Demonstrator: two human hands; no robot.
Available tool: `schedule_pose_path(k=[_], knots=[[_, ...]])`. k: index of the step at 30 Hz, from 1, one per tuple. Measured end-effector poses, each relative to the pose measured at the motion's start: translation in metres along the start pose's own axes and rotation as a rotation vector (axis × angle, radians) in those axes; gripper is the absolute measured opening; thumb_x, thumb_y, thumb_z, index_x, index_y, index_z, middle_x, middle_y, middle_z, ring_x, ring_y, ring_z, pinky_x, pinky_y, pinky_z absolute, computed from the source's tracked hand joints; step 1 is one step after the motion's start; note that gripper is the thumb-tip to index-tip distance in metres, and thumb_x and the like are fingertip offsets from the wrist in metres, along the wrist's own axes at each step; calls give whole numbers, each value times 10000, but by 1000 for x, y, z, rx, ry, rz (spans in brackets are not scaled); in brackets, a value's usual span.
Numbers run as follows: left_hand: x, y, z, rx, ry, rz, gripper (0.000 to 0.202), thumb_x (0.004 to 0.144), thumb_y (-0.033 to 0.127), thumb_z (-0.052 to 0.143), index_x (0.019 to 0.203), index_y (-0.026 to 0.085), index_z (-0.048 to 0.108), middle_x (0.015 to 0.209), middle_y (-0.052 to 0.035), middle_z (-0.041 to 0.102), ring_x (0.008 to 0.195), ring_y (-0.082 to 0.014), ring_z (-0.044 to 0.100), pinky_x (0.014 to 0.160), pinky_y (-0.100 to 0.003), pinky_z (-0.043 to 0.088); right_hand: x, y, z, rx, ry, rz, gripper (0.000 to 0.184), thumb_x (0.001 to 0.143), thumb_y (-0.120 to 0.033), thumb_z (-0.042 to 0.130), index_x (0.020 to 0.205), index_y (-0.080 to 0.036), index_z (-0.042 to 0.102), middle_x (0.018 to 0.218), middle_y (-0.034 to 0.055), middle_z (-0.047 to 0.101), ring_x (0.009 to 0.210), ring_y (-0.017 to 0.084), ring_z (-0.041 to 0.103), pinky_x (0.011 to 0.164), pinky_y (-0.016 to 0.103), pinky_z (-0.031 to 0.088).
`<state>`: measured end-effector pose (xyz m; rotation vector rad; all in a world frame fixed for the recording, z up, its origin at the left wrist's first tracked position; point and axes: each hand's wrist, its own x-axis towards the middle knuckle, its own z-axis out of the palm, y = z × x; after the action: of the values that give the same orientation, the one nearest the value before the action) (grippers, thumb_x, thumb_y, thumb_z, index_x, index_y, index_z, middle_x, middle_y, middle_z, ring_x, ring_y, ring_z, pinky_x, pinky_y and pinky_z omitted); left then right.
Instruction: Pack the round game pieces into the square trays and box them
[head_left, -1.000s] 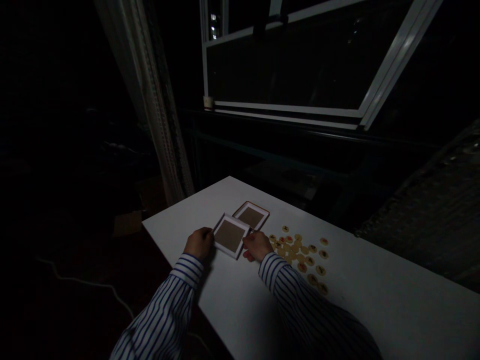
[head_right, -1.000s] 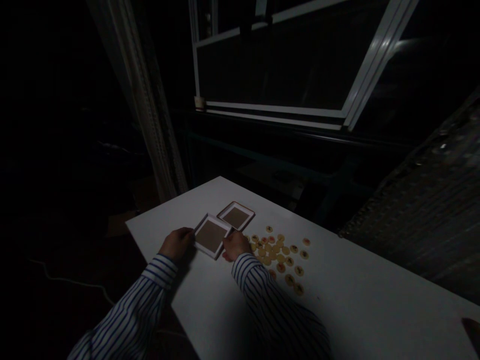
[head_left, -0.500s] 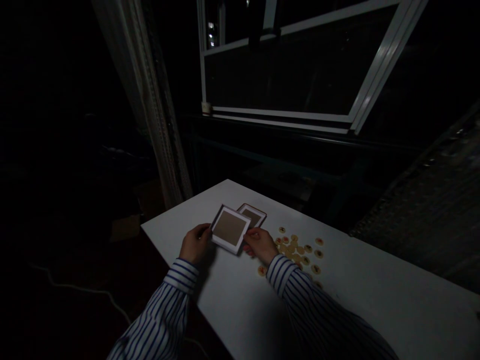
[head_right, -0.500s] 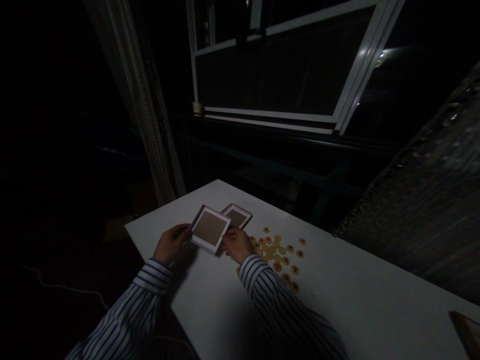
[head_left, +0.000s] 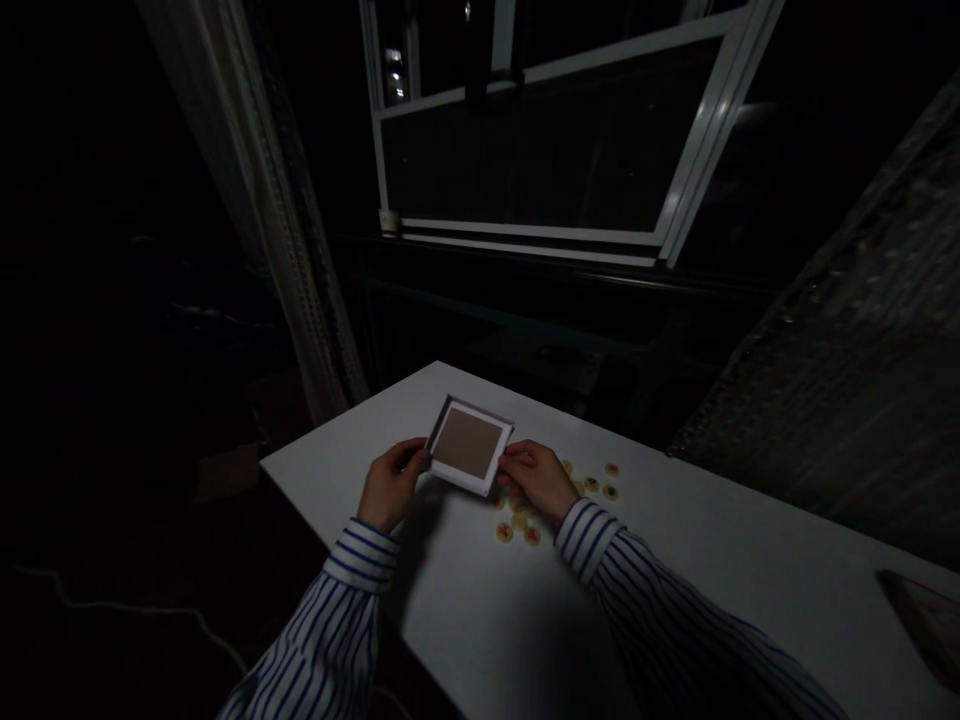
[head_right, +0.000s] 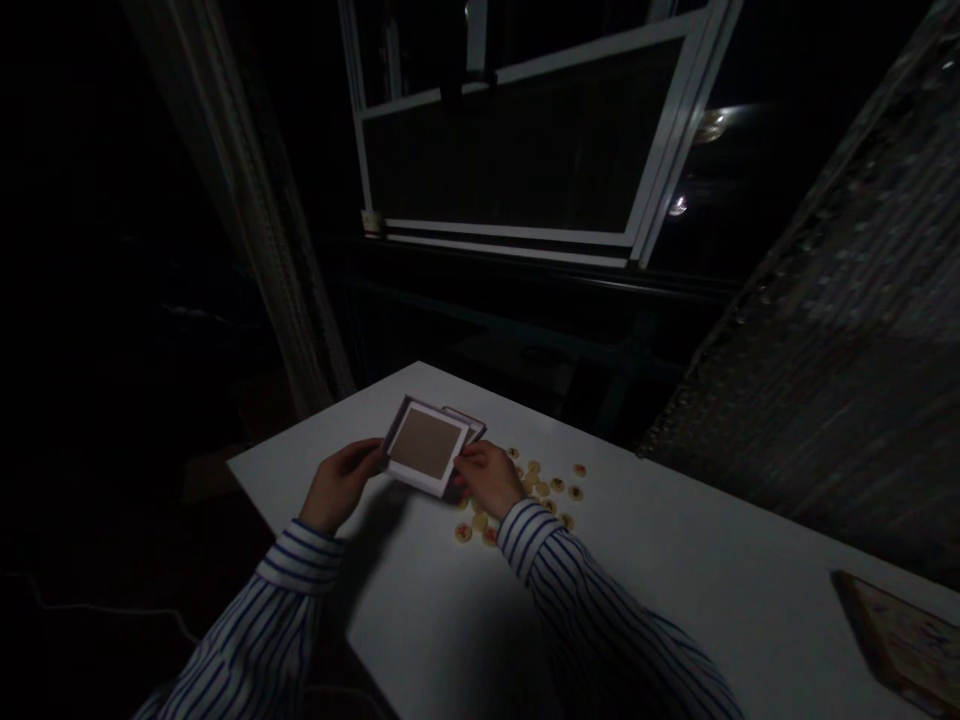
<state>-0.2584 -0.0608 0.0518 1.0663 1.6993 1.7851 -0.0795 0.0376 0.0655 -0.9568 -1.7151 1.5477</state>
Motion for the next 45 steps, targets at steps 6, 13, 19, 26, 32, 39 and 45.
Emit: schedule_pose_path(k=[6, 13, 19, 26, 32, 39, 45], knots=[[-3, 9, 15, 22, -40, 37, 376, 664, 362, 559, 938, 105, 582, 873, -91, 630, 784, -185, 581, 745, -338, 470, -7, -1, -18, -27, 18, -36, 144, 704, -238, 546, 806, -151, 492, 703, 16, 594, 564, 89, 580, 416, 157, 428], [-7, 18, 29, -5, -97, 47, 405, 676, 363, 551, 978, 95, 568, 923, -106, 621, 821, -194, 576, 752, -347, 468, -17, -8, -35, -29, 59, -38, 157, 701, -250, 549, 815, -155, 497, 706, 15, 590, 577, 92, 579, 432, 166, 436], [-11, 21, 42, -48, -124, 27, 449, 656, 389, 569, 993, 92, 570, 930, -108, 630, 807, -191, 585, 742, -344, 478, -26, -13, -48, -46, 97, -56, 178, 702, -267, 552, 827, -150, 501, 706, 18, 590, 579, 92, 575, 438, 168, 441], [-17, 31, 57, -70, -174, -6, 461, 648, 383, 578, 1005, 91, 566, 936, -104, 634, 792, -190, 593, 710, -326, 498, -37, -19, -63, -58, 138, -69, 192, 709, -271, 545, 852, -154, 497, 702, 15, 590, 587, 91, 571, 440, 164, 438], [-22, 32, 70, -63, -207, 3, 456, 638, 393, 589, 990, 103, 581, 927, -87, 638, 773, -190, 600, 704, -327, 501, -48, -19, -77, -72, 172, -75, 187, 705, -260, 552, 846, -148, 501, 670, 10, 588, 573, 89, 560, 432, 162, 433], [-28, 33, 84, -55, -257, 23, 436, 664, 374, 573, 1004, 101, 572, 922, -88, 636, 746, -183, 601, 695, -338, 509, -58, -17, -93, -69, 182, -97, 191, 709, -270, 547, 846, -147, 497, 656, 6, 587, 554, 87, 559, 432, 169, 434], [-33, 40, 94, -52, -294, 27, 409, 672, 371, 564, 991, 117, 585, 963, -85, 628, 812, -193, 595, 714, -329, 507, -68, -22, -103, -78, 223, -78, 201, 707, -275, 553, 849, -144, 500, 652, 11, 592, 567, 94, 564, 437, 171, 433]])
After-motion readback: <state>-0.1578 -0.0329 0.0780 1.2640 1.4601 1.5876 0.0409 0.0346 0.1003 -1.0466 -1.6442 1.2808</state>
